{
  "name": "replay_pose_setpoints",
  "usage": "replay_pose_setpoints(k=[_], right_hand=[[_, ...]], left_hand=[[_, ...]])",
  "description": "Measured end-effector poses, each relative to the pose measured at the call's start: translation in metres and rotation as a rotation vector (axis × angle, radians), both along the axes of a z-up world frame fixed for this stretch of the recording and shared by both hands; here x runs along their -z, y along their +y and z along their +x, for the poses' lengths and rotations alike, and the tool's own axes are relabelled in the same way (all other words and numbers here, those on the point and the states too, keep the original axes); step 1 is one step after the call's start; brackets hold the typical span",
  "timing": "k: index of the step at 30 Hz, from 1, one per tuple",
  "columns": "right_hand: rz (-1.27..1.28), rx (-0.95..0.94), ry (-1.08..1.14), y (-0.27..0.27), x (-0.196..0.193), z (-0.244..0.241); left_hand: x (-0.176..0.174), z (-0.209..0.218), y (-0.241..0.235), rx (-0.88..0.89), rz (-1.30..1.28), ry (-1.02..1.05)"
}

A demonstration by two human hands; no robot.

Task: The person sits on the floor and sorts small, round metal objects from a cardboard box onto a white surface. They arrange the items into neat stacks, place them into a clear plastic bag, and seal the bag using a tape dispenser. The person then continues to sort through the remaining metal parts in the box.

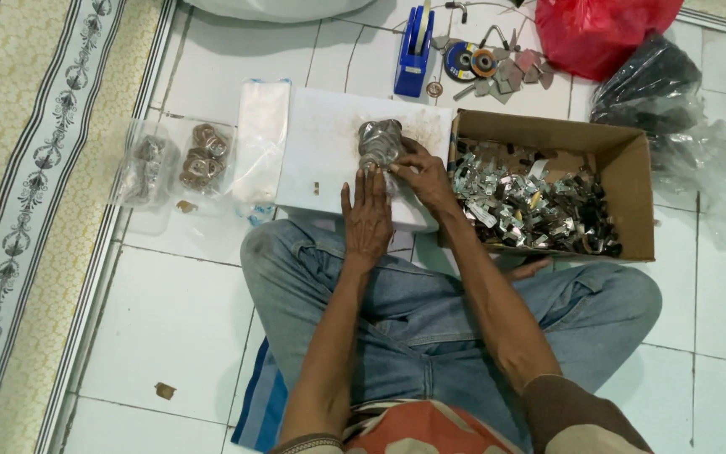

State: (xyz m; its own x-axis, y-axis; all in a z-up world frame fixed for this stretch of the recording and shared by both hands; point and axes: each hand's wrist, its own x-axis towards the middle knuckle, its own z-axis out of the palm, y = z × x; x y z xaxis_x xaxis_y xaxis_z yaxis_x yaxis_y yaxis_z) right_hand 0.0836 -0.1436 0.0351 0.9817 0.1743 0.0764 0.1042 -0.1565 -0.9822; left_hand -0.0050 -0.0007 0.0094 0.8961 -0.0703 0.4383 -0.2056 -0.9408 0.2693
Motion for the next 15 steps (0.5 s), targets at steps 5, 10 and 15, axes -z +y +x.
replay_pose_setpoints(k=[5,10,15], right_hand=[[-0.049,-0.006,-0.061,0.006,-0.01,-0.004],[-0.068,-0.013,-0.069,0.009,-0.005,-0.006],[-0.136,0.03,-0.088,0.014,-0.01,-0.009]], left_hand=[[0.007,0.003,-0.002,-0.015,0.014,0.026],[0.011,0.003,0.0,-0.015,0.055,0.001],[0.017,0.005,0.0,0.003,0.078,-0.03]])
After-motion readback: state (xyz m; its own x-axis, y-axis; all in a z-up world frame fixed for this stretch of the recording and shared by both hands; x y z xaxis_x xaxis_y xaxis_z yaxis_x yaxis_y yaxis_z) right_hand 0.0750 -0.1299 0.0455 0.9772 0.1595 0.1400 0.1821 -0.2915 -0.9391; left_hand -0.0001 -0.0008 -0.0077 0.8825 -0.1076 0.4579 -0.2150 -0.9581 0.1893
